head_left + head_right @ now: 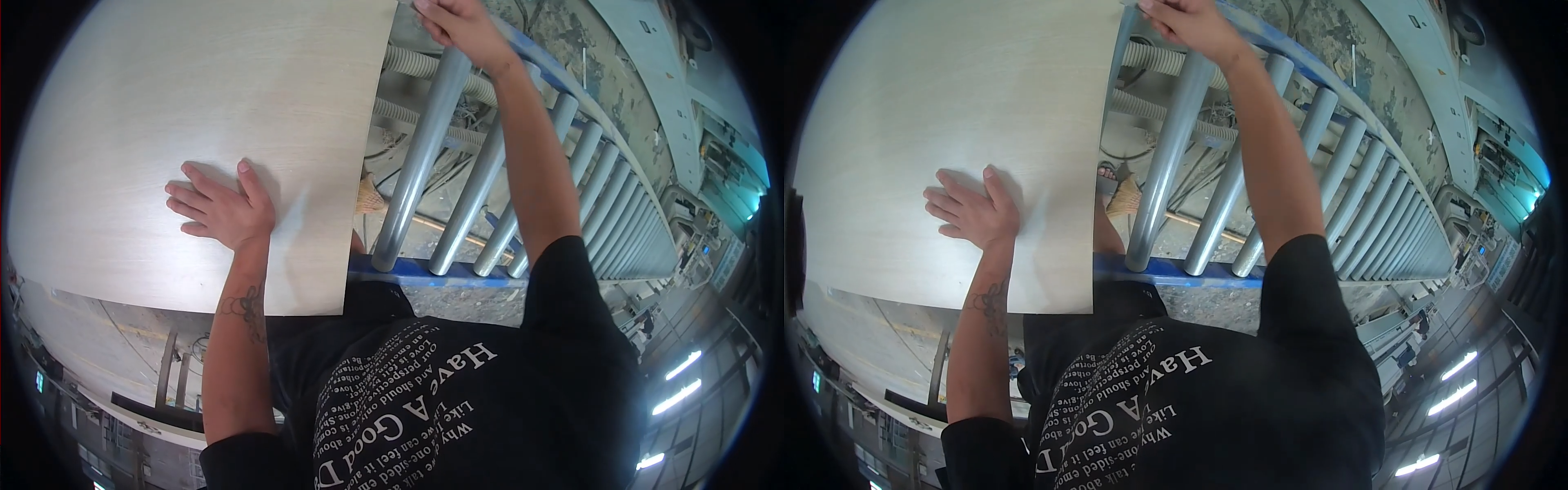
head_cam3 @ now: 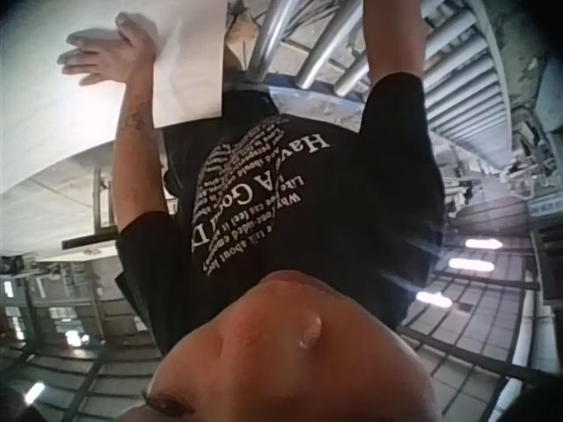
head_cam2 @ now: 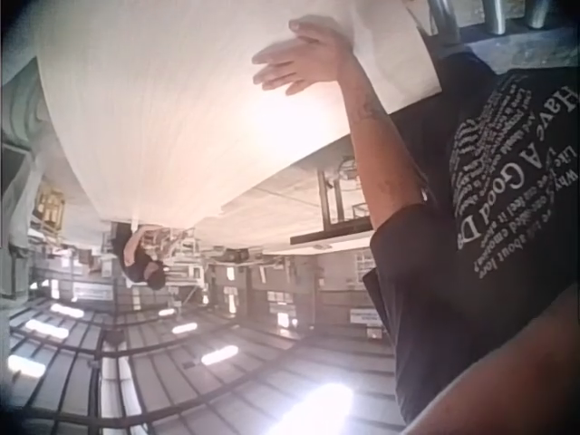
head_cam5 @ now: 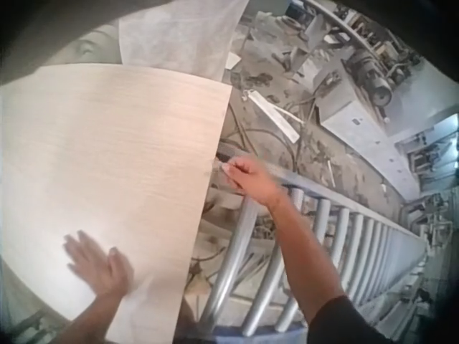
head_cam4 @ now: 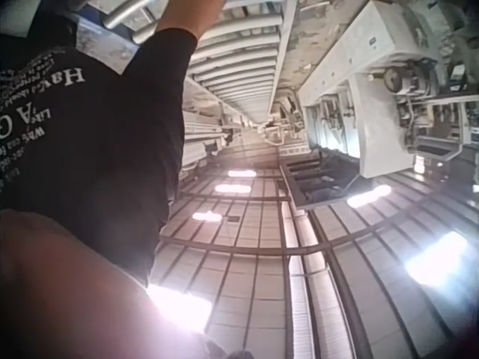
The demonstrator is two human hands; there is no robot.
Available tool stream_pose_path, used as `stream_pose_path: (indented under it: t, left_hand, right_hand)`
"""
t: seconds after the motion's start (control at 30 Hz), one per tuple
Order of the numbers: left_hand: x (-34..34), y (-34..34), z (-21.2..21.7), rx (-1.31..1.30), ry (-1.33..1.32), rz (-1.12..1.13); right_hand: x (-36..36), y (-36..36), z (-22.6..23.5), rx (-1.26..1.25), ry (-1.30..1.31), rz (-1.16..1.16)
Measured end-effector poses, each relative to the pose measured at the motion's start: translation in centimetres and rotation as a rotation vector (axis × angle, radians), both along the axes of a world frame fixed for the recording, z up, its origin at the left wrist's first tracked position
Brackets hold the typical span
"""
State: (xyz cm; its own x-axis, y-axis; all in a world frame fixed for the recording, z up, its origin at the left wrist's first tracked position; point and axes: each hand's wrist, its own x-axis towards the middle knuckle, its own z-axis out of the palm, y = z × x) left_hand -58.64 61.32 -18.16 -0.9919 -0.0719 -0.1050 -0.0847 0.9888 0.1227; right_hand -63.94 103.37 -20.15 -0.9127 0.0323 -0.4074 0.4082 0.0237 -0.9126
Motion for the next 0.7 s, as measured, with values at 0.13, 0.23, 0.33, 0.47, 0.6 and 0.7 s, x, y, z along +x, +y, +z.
stream_pose_path:
  t: [0.13,0.23,0.33,0.47,0.6,0.7]
  left_hand:
    - [0.0,-0.2,0.1,0.002,0.001,-0.004]
    - [-0.1,-0.2,-0.1,-0.042,-0.009,-0.013]
    - [0.0,-0.1,-0.2,-0.009,-0.006,-0.023]
    - [0.8,-0.4,0.3,-0.048,0.037,-0.030]
    - [9.1,-2.2,1.6,0.115,-0.049,-0.824]
    - [19.6,-6.1,2.1,0.174,-0.208,-1.196]
  right_hand:
    - [7.0,-5.4,1.0,-0.133,0.049,-0.140]
    - [12.3,-11.5,1.8,-0.335,-0.121,-0.276]
    - [17.2,-18.0,3.6,-0.447,-0.182,-0.421]
    - [23.7,-24.3,5.6,-0.436,-0.332,-0.387]
    - [29.2,-26.6,5.7,-0.332,-0.305,-0.443]
    - [30.9,-26.8,6.4,-0.266,-0.337,-0.525]
